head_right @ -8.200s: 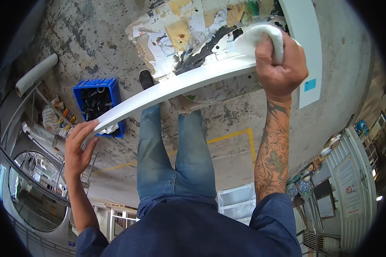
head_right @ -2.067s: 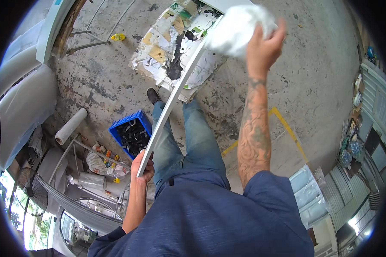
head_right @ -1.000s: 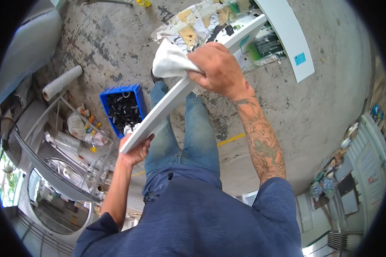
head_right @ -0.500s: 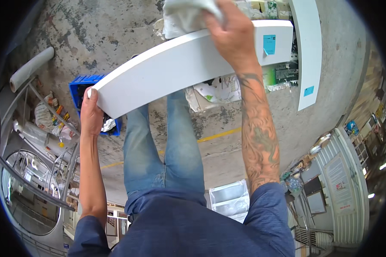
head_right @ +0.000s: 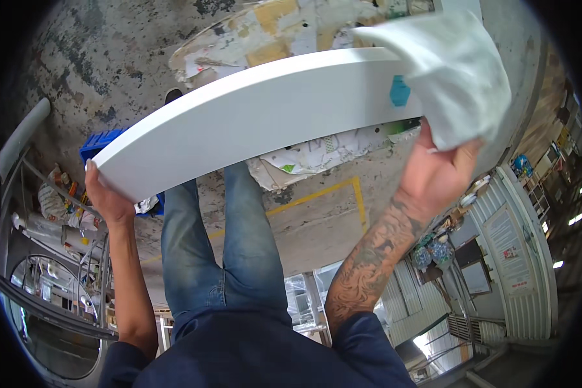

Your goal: Wiping down white furniture panels with a cloth and preparing bubble wrap for packing.

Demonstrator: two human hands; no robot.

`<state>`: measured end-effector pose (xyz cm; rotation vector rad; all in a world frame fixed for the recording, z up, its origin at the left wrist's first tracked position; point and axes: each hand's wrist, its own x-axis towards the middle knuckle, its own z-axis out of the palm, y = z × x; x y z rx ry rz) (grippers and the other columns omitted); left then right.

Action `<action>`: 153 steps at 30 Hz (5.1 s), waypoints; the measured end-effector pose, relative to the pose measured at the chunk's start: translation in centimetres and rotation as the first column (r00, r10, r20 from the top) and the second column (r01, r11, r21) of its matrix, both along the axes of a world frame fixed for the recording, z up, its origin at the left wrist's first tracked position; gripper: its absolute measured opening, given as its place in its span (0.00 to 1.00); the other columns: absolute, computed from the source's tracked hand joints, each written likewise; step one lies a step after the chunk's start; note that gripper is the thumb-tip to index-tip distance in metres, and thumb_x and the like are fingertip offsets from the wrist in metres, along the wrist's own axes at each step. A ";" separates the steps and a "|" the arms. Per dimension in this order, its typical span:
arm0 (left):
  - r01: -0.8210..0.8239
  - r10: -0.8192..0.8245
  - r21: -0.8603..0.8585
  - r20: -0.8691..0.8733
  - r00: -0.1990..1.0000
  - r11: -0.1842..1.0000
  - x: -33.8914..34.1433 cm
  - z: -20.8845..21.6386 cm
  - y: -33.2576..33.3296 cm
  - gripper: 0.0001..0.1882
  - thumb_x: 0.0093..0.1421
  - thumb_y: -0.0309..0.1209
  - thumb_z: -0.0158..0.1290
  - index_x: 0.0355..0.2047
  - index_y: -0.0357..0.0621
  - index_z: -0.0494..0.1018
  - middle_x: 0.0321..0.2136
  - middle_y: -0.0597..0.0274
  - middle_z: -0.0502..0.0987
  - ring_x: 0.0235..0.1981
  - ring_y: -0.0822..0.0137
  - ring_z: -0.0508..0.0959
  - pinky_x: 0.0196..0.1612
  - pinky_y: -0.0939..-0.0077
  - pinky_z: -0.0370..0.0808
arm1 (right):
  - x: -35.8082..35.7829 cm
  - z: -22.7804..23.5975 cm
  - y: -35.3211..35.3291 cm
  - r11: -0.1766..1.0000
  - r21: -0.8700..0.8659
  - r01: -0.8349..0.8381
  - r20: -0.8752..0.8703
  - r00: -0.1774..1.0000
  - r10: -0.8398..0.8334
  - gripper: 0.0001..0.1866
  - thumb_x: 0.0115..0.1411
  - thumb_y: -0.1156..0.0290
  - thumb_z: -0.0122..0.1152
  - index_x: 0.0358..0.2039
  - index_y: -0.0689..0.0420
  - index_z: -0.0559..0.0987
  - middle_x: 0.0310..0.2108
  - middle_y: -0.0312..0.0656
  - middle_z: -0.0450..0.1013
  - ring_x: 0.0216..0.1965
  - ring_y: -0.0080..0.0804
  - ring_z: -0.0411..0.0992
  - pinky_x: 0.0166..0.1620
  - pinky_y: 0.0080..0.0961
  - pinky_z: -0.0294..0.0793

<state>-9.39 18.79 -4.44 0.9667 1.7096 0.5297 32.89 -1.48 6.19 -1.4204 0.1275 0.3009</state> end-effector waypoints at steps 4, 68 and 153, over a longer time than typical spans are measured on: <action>-0.132 0.138 -0.062 0.096 0.986 0.989 1.7 1.4 0.1 0.23 0.69 0.49 0.43 0.44 0.40 0.73 0.40 0.61 0.76 0.43 0.66 0.75 0.51 0.69 0.69 | 1.1 2.4 -6.4 0.978 -0.146 0.147 -0.034 0.988 -0.154 0.24 0.74 0.64 0.42 0.65 0.63 0.63 0.66 0.49 0.63 0.66 0.46 0.62 0.68 0.49 0.60; 0.324 -0.812 0.792 0.334 0.480 0.517 33.9 57.2 37.4 0.35 0.70 0.58 0.36 0.34 0.38 0.78 0.27 0.57 0.79 0.28 0.62 0.78 0.35 0.67 0.76 | -21.2 43.9 -8.4 0.882 -0.125 -0.454 0.911 0.300 0.284 0.20 0.51 0.73 0.73 0.37 0.58 0.68 0.21 0.43 0.74 0.19 0.38 0.77 0.20 0.31 0.74; 0.719 -0.667 0.002 -0.376 -0.643 -0.695 32.9 12.8 -8.4 0.18 0.57 0.31 0.58 0.49 0.52 0.76 0.40 0.51 0.81 0.36 0.43 0.81 0.38 0.51 0.77 | -8.7 0.4 -10.6 0.589 -0.801 0.110 0.339 0.893 0.295 0.16 0.63 0.74 0.55 0.51 0.48 0.79 0.56 0.41 0.75 0.58 0.36 0.73 0.63 0.41 0.68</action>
